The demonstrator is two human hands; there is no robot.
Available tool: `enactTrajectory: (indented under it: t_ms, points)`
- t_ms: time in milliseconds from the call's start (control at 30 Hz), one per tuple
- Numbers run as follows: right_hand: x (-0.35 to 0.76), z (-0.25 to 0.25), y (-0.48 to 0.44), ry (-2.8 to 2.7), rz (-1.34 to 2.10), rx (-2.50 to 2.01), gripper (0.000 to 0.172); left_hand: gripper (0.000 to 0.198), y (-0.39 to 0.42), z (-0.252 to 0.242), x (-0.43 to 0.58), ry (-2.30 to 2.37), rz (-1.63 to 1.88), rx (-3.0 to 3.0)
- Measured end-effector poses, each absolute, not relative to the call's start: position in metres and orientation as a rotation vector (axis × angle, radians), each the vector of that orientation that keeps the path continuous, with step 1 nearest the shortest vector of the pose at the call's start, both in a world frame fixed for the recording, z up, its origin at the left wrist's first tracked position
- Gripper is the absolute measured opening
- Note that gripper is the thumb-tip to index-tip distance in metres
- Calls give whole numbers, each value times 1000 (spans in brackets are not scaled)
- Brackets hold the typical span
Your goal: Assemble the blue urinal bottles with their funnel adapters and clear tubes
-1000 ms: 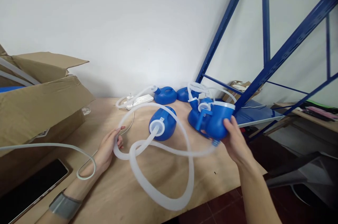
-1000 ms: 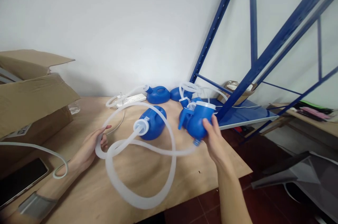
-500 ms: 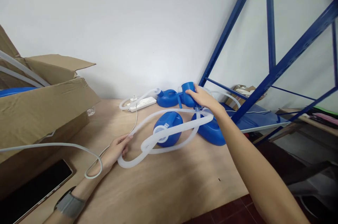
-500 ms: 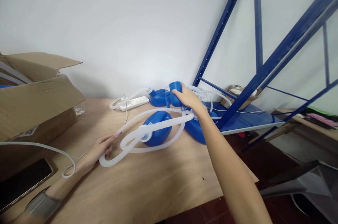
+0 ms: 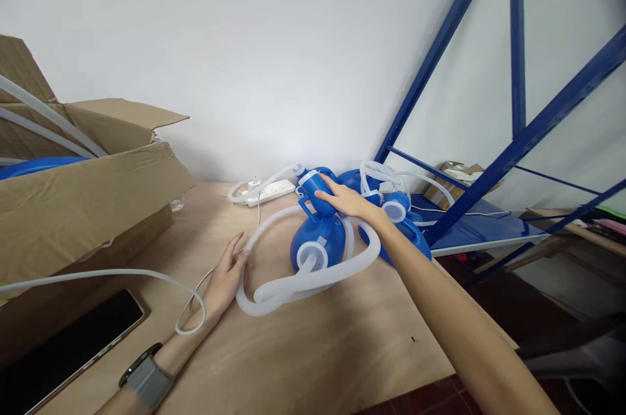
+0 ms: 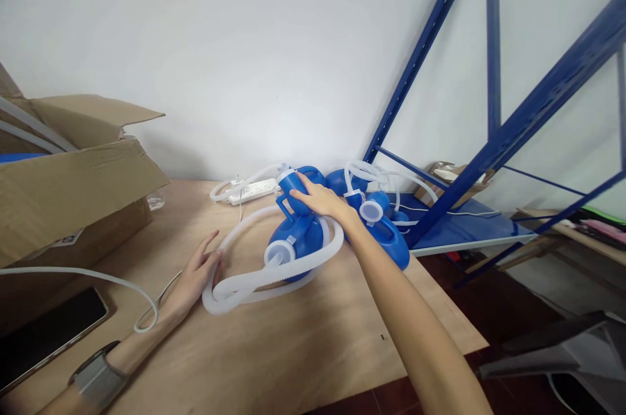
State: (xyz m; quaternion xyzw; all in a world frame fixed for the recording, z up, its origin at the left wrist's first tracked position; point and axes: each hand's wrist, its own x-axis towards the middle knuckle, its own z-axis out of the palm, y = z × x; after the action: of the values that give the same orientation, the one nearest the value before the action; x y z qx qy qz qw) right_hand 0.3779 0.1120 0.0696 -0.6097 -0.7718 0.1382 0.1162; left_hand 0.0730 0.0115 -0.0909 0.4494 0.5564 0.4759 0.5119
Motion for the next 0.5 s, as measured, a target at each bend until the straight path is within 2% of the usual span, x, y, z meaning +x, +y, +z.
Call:
enactTrajectory:
  t_ms: [167,367,500]
  points:
    - [383,65,115,-2316,546,-1576,85,61,-5,-84,84,1020,1115,846]
    - [385,60,110,-2268,592,-1545,82,56,-9,-92,95,690,951,768]
    - [386,55,101,-2200,641,-1569,82,65,-5,-95,110,572,992,933]
